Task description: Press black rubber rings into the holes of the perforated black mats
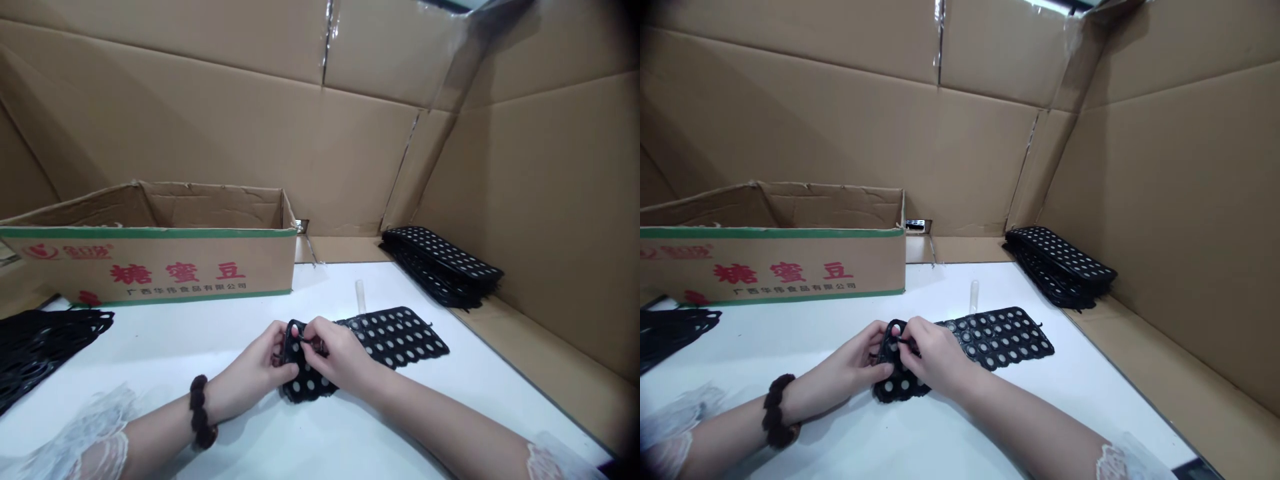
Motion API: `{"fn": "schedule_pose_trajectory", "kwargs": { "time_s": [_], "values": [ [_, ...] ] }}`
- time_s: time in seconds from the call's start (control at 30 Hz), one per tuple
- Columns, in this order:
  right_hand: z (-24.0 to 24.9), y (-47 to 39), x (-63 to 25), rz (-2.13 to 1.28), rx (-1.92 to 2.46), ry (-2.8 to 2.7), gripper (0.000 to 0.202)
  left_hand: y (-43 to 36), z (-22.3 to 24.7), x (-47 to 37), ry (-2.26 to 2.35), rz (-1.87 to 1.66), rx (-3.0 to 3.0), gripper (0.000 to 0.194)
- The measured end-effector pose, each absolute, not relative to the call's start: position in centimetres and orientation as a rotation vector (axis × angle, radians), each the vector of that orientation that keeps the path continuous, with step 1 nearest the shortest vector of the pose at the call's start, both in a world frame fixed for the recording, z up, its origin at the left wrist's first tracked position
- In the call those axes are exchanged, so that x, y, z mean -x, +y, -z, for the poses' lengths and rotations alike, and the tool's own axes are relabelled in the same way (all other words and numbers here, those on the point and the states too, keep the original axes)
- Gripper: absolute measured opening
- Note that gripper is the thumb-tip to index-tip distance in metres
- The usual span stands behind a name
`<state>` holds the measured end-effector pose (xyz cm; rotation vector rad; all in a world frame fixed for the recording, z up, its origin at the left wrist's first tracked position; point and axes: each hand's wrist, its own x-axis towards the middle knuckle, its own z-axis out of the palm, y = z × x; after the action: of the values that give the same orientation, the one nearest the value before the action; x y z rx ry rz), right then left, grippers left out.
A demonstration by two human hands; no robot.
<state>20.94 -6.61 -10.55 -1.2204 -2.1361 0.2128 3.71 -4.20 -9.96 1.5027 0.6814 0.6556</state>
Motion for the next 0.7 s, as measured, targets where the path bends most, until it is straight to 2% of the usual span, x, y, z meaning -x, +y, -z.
{"fn": "schedule_pose_trajectory", "kwargs": {
  "time_s": [0.3,0.57,0.7],
  "values": [
    [10.8,-6.0,-21.6,0.038,1.004,-2.365,0.031,-3.9,10.1,-3.5,0.709,-0.686,-1.205,0.036],
    [10.1,-5.7,-22.2,-0.290,0.978,-2.313,0.026,-3.8,10.0,-3.5,0.719,-0.667,-1.231,0.038],
    [9.9,-5.9,-21.8,-0.379,1.019,-2.242,0.026,-3.8,10.2,-3.4,0.703,-0.652,-1.237,0.045]
  ]
}}
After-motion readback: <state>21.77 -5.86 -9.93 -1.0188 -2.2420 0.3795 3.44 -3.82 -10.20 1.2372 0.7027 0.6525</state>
